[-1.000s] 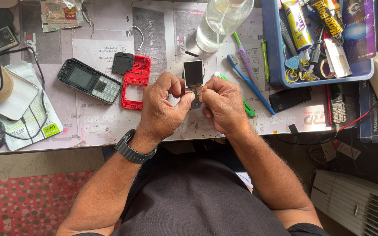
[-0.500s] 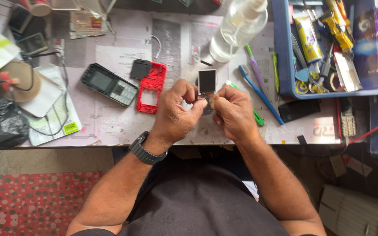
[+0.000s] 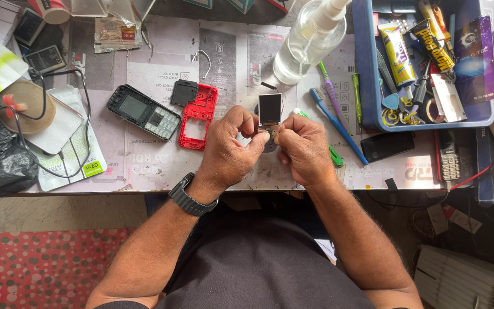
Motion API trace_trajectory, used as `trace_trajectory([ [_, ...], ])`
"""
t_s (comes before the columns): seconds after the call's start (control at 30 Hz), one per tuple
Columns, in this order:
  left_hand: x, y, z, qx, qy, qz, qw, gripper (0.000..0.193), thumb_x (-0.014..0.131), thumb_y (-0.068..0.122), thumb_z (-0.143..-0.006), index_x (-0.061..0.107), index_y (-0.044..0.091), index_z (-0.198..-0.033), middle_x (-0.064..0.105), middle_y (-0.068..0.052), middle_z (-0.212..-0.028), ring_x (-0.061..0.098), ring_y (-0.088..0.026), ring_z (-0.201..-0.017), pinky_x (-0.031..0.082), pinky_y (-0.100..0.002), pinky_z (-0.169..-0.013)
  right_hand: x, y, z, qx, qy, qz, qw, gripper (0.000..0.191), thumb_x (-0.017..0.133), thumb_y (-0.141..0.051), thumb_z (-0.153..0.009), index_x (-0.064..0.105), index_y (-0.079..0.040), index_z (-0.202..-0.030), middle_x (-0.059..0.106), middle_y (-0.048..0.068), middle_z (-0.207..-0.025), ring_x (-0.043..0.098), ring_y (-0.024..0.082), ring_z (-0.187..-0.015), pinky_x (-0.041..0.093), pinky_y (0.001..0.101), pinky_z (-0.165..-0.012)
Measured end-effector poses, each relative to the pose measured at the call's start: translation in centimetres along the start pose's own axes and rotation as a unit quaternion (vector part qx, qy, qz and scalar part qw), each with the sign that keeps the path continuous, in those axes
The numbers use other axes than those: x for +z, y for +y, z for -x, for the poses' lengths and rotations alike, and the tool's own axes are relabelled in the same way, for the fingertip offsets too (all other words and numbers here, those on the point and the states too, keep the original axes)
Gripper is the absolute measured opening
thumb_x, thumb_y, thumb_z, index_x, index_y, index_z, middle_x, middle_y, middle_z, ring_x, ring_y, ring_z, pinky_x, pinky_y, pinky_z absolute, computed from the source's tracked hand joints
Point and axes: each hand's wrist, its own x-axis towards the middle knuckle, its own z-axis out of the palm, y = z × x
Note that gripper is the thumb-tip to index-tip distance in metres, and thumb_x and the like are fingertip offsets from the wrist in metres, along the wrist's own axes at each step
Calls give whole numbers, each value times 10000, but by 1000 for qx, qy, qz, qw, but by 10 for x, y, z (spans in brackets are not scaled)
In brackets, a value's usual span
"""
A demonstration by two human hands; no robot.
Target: The person cleans a mobile phone motherboard with a green utility knife and a blue toothbrush, then places a red battery onto the board and connects the ribbon cable. They repeatedly remove and reattach the battery while inspecting the board and a separate phone casing.
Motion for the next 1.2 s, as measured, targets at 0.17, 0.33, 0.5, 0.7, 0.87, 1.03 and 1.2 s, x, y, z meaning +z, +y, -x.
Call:
trace_trajectory([
  [0.17, 0, 0, 0, -4, 0, 5, 1000, 304, 774, -6, -861, 485, 89, -860, 582, -10, -798, 617, -85, -763, 525, -262, -611, -1, 0, 0, -1, -7, -5, 1000, 85, 634, 27, -908, 633, -10, -831, 633, 47, -763, 504, 69, -552, 421, 230, -438],
  [0.33, 2, 1, 1, -20, 1, 5, 1000, 306, 779, -2, -857, 486, 87, -855, 572, -12, -788, 633, -89, -784, 532, -261, -615, -2, 1, 0, -1, -2, -11, 1000, 89, 633, 19, -916, 629, -13, -833, 629, 48, -755, 499, 71, -542, 413, 229, -431],
  [0.5, 4, 0, 3, 2, 10, 1, 1000, 316, 784, -12, -852, 482, 78, -864, 590, -21, -821, 632, -97, -800, 546, -269, -668, -3, 3, 2, -3, -2, -13, 1000, 92, 644, 5, -922, 627, -20, -835, 632, 39, -764, 502, 70, -541, 418, 228, -432],
  [0.7, 4, -2, 3, -9, 1, -6, 1000, 311, 787, -7, -856, 488, 77, -863, 601, -27, -825, 639, -100, -805, 537, -262, -647, -4, 3, 2, 3, -2, -8, 1000, 83, 652, 15, -908, 633, -15, -833, 639, 49, -768, 506, 69, -544, 415, 224, -432],
  [0.87, 3, -1, 3, -12, -2, -3, 1000, 309, 784, -6, -858, 488, 81, -866, 596, -18, -816, 654, -99, -809, 554, -264, -654, -4, 2, 2, 1, -5, -3, 1000, 66, 651, 22, -898, 645, -4, -837, 649, 54, -773, 511, 70, -548, 415, 223, -432],
  [1.03, 4, -3, 3, 2, -1, -6, 1000, 313, 782, -6, -872, 482, 86, -868, 570, -17, -789, 691, -115, -886, 581, -269, -705, -3, 2, 3, -3, -7, -8, 1000, 70, 642, 25, -901, 639, -5, -838, 644, 52, -773, 512, 71, -546, 415, 223, -429],
  [1.2, 4, -6, 5, -9, -1, 7, 1000, 319, 773, -4, -876, 468, 88, -859, 638, -25, -846, 691, -122, -872, 588, -275, -744, -4, -1, 4, 13, -11, -17, 1000, 64, 597, 57, -842, 636, 19, -875, 622, 34, -761, 485, 72, -535, 437, 256, -456],
])
